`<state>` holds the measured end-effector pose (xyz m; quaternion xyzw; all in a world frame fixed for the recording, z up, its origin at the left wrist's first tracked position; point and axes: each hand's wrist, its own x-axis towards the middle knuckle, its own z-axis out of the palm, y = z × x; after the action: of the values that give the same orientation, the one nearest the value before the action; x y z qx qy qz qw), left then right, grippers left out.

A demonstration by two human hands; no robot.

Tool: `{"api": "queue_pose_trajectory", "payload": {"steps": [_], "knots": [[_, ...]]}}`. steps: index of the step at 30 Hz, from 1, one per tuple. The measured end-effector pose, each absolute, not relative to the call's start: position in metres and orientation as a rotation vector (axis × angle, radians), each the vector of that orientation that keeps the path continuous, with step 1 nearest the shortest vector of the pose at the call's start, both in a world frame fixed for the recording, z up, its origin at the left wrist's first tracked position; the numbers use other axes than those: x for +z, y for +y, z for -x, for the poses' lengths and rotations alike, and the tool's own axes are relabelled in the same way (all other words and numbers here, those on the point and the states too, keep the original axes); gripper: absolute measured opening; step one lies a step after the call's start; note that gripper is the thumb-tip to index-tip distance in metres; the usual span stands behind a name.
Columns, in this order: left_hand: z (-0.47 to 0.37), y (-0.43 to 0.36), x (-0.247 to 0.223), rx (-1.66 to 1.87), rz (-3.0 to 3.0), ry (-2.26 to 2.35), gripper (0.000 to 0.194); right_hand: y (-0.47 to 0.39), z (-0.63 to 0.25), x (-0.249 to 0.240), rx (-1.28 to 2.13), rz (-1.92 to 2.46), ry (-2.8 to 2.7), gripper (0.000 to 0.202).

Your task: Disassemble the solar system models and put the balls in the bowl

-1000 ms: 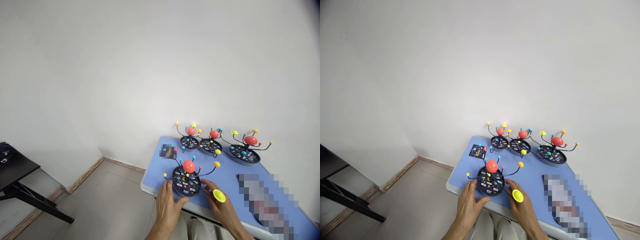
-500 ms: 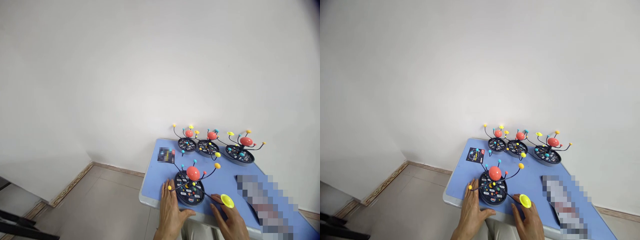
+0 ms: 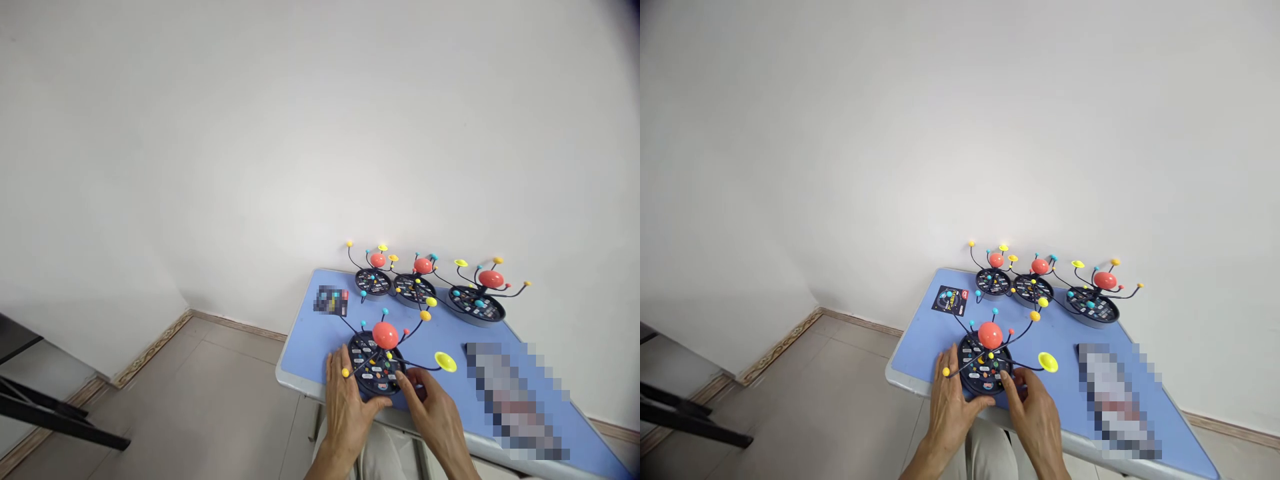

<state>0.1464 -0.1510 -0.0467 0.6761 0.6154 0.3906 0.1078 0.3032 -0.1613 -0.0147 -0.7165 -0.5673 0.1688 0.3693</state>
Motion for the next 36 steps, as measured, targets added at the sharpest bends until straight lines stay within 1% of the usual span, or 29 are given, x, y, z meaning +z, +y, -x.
{"api": "queue_pose_trajectory", "payload": {"steps": [4, 7, 10, 16, 21, 33, 36], "knots": [[-0.148, -0.15, -0.043, 1.148, -1.996, 1.793, 0.126, -0.15, -0.303, 0.001, 0.468, 2.048, -1.548, 0.046], [-0.149, -0.15, -0.042, 1.159, -1.995, 1.782, 0.124, -0.147, -0.301, 0.014, 0.515, 2.207, -1.621, 0.048], [-0.152, -0.151, -0.041, 1.175, -1.947, 1.82, 0.12, -0.146, -0.299, 0.024, 0.522, 2.267, -1.674, 0.046], [-0.156, -0.151, -0.039, 1.168, -1.909, 1.863, 0.108, -0.143, -0.299, 0.027, 0.506, 2.279, -1.707, 0.044], [-0.156, -0.151, -0.035, 1.132, -1.93, 1.859, 0.102, -0.141, -0.302, 0.02, 0.467, 2.205, -1.711, 0.045], [-0.158, -0.152, -0.027, 1.062, -1.904, 1.919, 0.099, -0.139, -0.306, 0.01, 0.42, 2.099, -1.676, 0.048], [-0.157, -0.153, -0.027, 1.089, -1.917, 1.896, 0.1, -0.148, -0.312, 0.007, 0.304, 2.096, -1.702, 0.05]]}}
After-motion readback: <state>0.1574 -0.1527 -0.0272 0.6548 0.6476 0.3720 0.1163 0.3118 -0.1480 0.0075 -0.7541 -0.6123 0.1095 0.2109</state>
